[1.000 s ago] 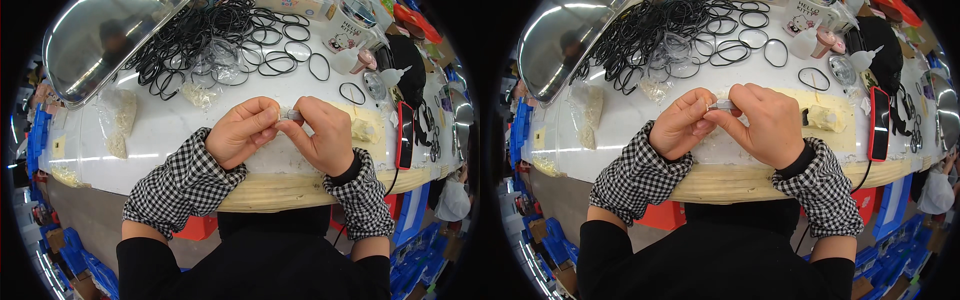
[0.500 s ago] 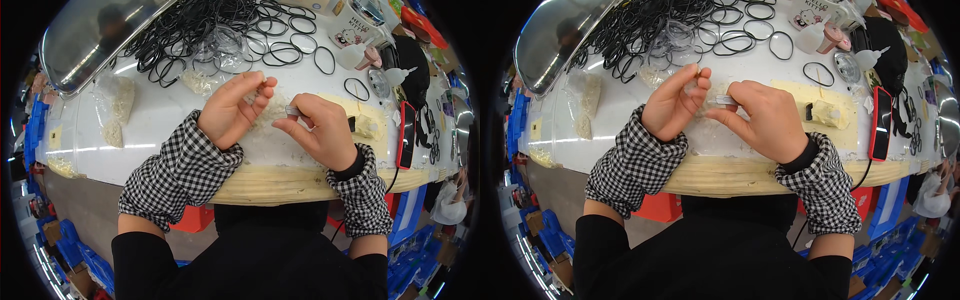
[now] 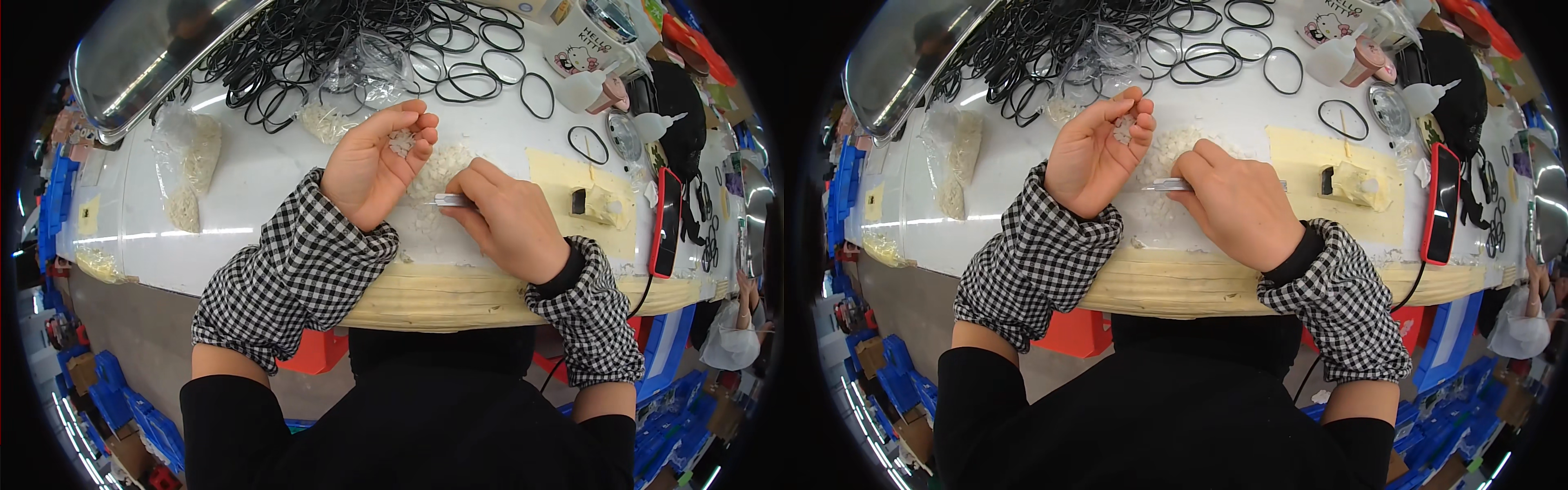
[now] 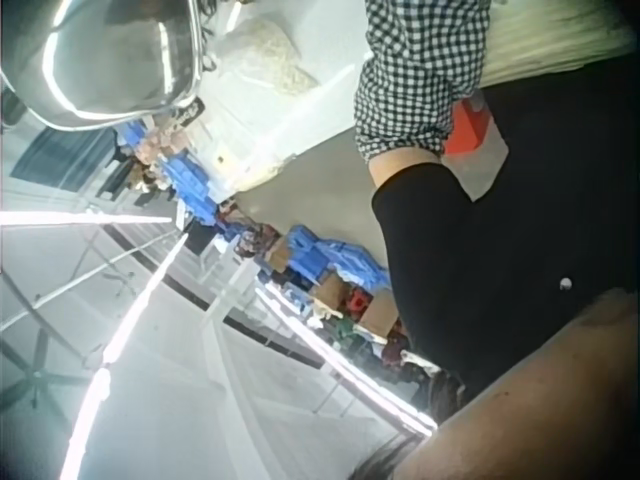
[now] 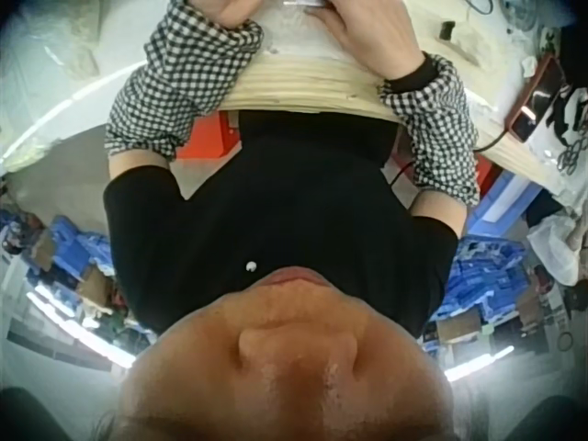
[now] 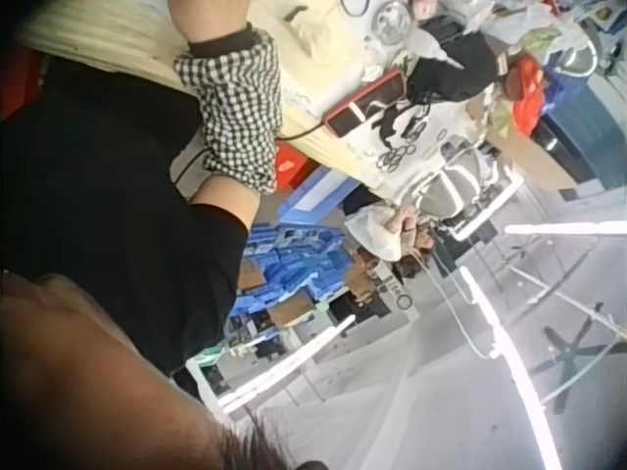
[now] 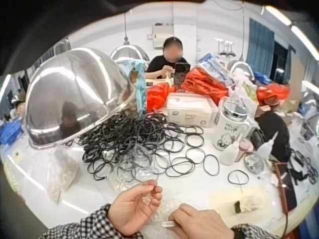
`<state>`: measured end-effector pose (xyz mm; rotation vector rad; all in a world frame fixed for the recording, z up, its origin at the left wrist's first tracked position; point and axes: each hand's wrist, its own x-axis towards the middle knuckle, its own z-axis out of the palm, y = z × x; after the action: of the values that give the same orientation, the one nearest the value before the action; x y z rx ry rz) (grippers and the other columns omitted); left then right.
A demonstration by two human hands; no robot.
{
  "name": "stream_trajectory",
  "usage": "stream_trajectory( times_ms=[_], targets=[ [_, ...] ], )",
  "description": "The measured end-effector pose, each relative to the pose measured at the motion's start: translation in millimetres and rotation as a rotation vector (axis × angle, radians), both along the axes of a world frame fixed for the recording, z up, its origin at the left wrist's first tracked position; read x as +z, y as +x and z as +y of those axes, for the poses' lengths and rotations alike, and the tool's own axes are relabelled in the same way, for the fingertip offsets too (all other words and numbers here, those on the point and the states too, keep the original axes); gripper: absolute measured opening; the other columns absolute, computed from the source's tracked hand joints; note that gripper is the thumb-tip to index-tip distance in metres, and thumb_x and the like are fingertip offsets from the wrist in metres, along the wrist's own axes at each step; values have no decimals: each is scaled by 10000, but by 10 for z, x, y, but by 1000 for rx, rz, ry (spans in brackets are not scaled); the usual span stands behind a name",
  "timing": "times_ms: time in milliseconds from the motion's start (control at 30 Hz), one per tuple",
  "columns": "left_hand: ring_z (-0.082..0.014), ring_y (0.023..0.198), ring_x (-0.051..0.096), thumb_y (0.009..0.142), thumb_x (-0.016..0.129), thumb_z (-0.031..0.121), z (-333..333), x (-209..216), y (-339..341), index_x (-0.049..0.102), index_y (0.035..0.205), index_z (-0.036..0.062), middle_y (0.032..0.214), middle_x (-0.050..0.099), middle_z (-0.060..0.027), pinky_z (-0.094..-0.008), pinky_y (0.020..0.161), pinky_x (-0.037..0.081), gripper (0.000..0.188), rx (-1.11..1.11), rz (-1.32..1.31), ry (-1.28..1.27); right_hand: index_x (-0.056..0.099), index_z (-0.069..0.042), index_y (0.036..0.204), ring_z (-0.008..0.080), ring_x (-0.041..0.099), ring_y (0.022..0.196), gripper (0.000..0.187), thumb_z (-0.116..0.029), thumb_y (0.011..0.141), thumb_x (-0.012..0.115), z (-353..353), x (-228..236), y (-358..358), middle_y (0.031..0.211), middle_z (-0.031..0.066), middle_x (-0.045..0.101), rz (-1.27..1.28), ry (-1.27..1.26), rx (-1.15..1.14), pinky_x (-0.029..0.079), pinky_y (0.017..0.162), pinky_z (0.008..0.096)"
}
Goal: Assembling small white plastic components into black circular frames at a workbench.
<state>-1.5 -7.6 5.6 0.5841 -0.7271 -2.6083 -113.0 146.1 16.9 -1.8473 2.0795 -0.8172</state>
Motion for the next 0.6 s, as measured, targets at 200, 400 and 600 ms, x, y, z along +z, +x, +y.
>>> stream_trajectory(
  times_ms=[200,400,600],
  targets=[
    [-46,773,509,919,539,179,123,49,-11,555,1004,39,863,550,7,-164,691,438,164,-252,-84,-234,521,3,840,201,494,587,164,-55,778,662,-42,98,-129,740,99,507,-185,-295,-160,419,512,275],
    [-47,699,435,956,466,210,231,80,12,532,998,28,831,525,15,-161,620,386,198,-388,1,-243,523,5,832,170,491,593,151,-40,783,658,-35,137,-82,739,81,506,-276,-334,-162,405,499,259],
    [-44,667,389,976,406,261,248,41,11,496,1027,21,832,499,9,-163,605,368,261,-445,106,-160,538,-18,814,153,483,571,198,-143,785,689,-28,181,-47,694,67,510,-254,-381,-145,384,483,254]
  ],
)
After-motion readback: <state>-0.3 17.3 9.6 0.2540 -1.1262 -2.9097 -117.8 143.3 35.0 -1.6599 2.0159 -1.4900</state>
